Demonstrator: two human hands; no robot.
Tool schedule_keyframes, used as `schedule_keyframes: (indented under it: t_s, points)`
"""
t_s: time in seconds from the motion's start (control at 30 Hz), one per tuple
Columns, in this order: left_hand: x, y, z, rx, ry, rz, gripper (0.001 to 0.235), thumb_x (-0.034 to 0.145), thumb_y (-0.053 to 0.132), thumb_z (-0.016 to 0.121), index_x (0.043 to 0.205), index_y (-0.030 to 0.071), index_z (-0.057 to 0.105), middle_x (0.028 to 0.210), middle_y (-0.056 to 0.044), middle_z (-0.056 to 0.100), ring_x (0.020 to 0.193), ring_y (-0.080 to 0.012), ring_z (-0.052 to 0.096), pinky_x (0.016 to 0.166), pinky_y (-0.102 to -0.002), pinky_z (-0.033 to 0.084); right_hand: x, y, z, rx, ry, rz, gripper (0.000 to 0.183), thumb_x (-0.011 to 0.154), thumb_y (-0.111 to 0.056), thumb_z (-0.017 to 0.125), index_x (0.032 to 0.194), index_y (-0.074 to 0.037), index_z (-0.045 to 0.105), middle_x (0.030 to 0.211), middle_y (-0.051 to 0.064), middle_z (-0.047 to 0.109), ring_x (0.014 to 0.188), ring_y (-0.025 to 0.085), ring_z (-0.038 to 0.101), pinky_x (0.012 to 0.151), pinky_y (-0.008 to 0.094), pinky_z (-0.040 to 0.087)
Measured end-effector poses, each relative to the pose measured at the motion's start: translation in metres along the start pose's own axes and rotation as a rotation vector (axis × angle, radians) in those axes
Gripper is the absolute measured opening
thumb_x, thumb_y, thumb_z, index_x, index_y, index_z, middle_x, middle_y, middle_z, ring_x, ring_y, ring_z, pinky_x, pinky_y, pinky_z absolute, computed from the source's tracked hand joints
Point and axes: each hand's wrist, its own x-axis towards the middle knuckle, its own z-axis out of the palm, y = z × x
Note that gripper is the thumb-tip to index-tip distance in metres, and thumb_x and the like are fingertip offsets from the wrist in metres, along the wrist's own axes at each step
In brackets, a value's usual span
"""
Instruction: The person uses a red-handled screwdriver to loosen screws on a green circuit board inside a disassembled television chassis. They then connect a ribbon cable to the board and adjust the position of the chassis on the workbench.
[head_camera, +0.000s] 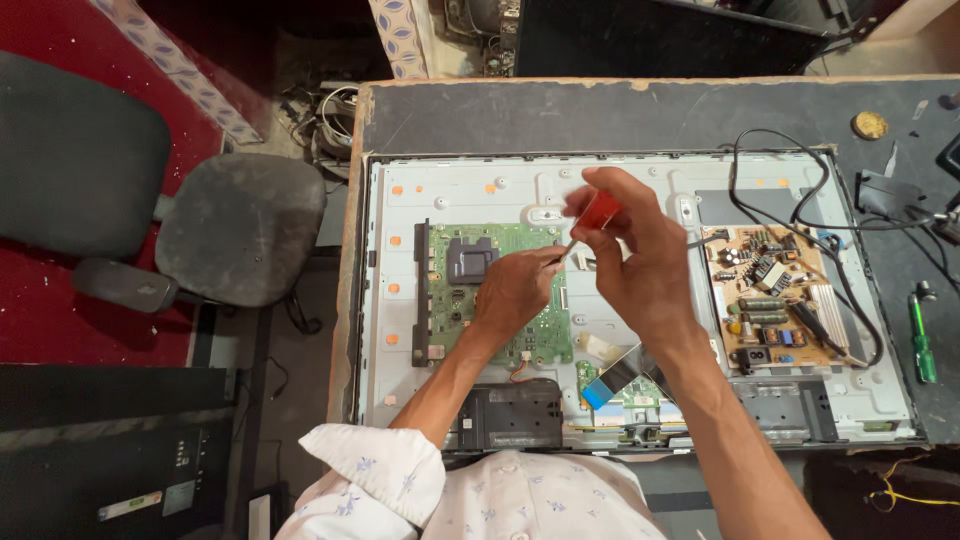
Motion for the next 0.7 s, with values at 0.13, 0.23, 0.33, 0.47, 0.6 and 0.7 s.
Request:
schedule_keyframes:
  t_s: [0.13, 0.23, 0.33, 0.47, 0.6, 0.7]
  points:
    - [0.0029, 0.0053, -0.0016, 0.003, 0.023, 0.015, 0.026, 0.093, 0.010, 0.065, 0.119, 0.008, 0.073, 0.106, -0.018, 0.074, 0.094, -0.0383, 0.070, 0.080, -0.045, 0.056, 0.0052, -0.0017, -0.0042, -0.163, -0.002, -0.002, 0.064, 0.088, 0.003, 0.079, 0.145, -0.010, 0.053, 0.120, 0.009, 0.071, 0.105, 0.020, 0.074, 0.092, 0.033, 0.061]
    - [0.0034, 0.0060, -0.0029, -0.019, 0.016, -0.001, 0.024, 0.096, 0.009, 0.064, 0.118, 0.009, 0.073, 0.103, -0.018, 0.074, 0.094, -0.0383, 0.071, 0.081, -0.045, 0.056, 0.0085, -0.0008, -0.0061, -0.051, -0.027, -0.133, 0.059, 0.092, 0.011, 0.069, 0.143, -0.004, 0.044, 0.139, 0.018, 0.061, 0.129, 0.032, 0.063, 0.107, 0.039, 0.057]
    - [0.0007, 0.0038, -0.0024, -0.005, -0.015, -0.046, 0.031, 0.093, 0.006, 0.063, 0.122, 0.011, 0.074, 0.104, -0.020, 0.073, 0.093, -0.0395, 0.070, 0.079, -0.045, 0.056, 0.0060, 0.0002, -0.0033, -0.017, -0.018, 0.022, 0.054, 0.097, 0.009, 0.068, 0.145, -0.010, 0.051, 0.125, 0.008, 0.071, 0.117, 0.022, 0.075, 0.101, 0.033, 0.065]
    - [0.0032, 0.0035, -0.0002, -0.065, 0.023, -0.005, 0.037, 0.093, 0.001, 0.057, 0.126, 0.010, 0.070, 0.108, -0.019, 0.074, 0.099, -0.0347, 0.074, 0.083, -0.041, 0.059, 0.0048, -0.0010, -0.0006, -0.161, 0.009, 0.002, 0.058, 0.091, 0.007, 0.077, 0.142, -0.008, 0.053, 0.126, 0.012, 0.070, 0.111, 0.023, 0.073, 0.095, 0.035, 0.060]
    - [0.0007, 0.0021, -0.0026, -0.095, 0.029, 0.019, 0.037, 0.095, -0.001, 0.056, 0.127, 0.010, 0.069, 0.109, -0.019, 0.074, 0.101, -0.0320, 0.075, 0.087, -0.038, 0.061, 0.0036, -0.0040, 0.0005, 0.002, -0.062, 0.002, 0.050, 0.096, 0.011, 0.064, 0.140, -0.007, 0.049, 0.138, 0.012, 0.061, 0.116, 0.022, 0.069, 0.098, 0.034, 0.060]
    - [0.0022, 0.0036, -0.0023, -0.051, -0.004, -0.037, 0.037, 0.094, 0.000, 0.058, 0.127, 0.010, 0.071, 0.107, -0.020, 0.074, 0.098, -0.0342, 0.074, 0.083, -0.041, 0.059, 0.0033, -0.0055, -0.0012, -0.042, -0.041, 0.003, 0.051, 0.095, 0.010, 0.067, 0.141, -0.008, 0.053, 0.127, 0.009, 0.067, 0.118, 0.022, 0.073, 0.100, 0.034, 0.060]
